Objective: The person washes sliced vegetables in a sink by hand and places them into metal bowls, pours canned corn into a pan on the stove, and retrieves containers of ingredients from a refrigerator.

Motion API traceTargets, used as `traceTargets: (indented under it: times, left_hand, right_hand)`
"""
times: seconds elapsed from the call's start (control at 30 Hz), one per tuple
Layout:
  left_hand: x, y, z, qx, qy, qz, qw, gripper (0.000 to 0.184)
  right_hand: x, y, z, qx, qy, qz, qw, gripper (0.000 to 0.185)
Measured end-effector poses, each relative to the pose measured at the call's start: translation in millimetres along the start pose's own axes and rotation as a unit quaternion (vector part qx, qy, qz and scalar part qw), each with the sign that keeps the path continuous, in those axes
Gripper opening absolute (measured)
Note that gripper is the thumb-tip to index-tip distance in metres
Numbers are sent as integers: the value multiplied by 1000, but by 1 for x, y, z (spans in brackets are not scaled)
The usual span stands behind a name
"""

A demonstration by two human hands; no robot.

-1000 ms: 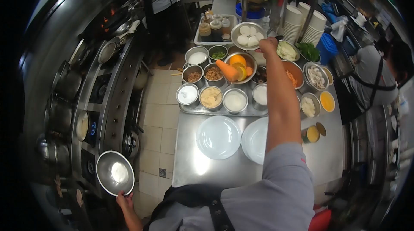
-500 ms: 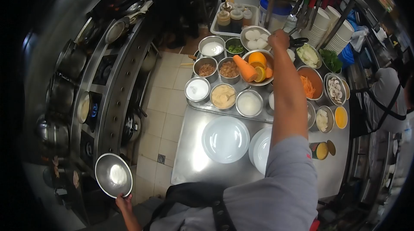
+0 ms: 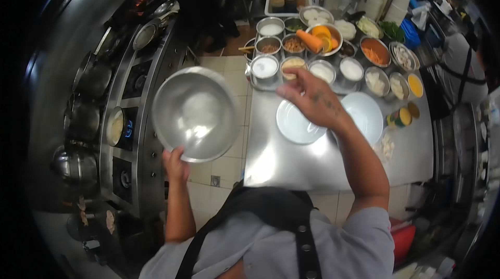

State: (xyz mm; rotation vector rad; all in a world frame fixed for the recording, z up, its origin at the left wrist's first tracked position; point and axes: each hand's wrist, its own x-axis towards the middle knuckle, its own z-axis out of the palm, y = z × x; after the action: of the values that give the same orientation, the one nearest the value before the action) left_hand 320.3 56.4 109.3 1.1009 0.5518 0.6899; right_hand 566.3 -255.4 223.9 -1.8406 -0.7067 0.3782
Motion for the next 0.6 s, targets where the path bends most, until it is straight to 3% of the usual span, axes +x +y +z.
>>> traceTargets:
  times: [0.1,0.17,0.27,0.3,0.33,0.37,0.4,0.43,0.47,0.53,0.6]
  left_hand:
    - [12,-1,51,47,-157,-19,986,26]
    - [7,-12,75,76,-268,-42,960,23]
    - [-20,-28,99,194,-473,-35,859,32]
    - [-32,-25,106,158,-532,-75,829,35]
    - [-45,-18,110,127,-583,-115,794,38]
    - [-55,-13,110,99,-626,-155,758,41]
    - [-51,-21,99,135,-591,-134,784,44]
    - [-39,-39,80,169,-552,-110,809,47]
    - [-27,-55,61,198,-468,-127,852,45]
    - [2,-91,17,261,-288,-169,905,37]
    - [18,-122,-26,356,-174,-262,880,29]
  right_hand:
    - [-70,16,52,67,8,91,994,77]
    - [-111,11,73,119,52,177,976,70]
    - [-190,46,97,171,239,190,937,58]
    - [-224,75,100,212,300,265,892,46]
    - [-249,42,98,234,424,257,836,43]
    - [-293,92,99,289,472,214,805,38]
    - [-328,77,85,342,463,199,793,35]
    - [-362,78,83,287,538,218,762,34]
    - [-398,84,83,231,605,240,723,34]
    - [-475,121,79,174,628,291,700,34]
    - [-518,144,67,98,672,392,620,35]
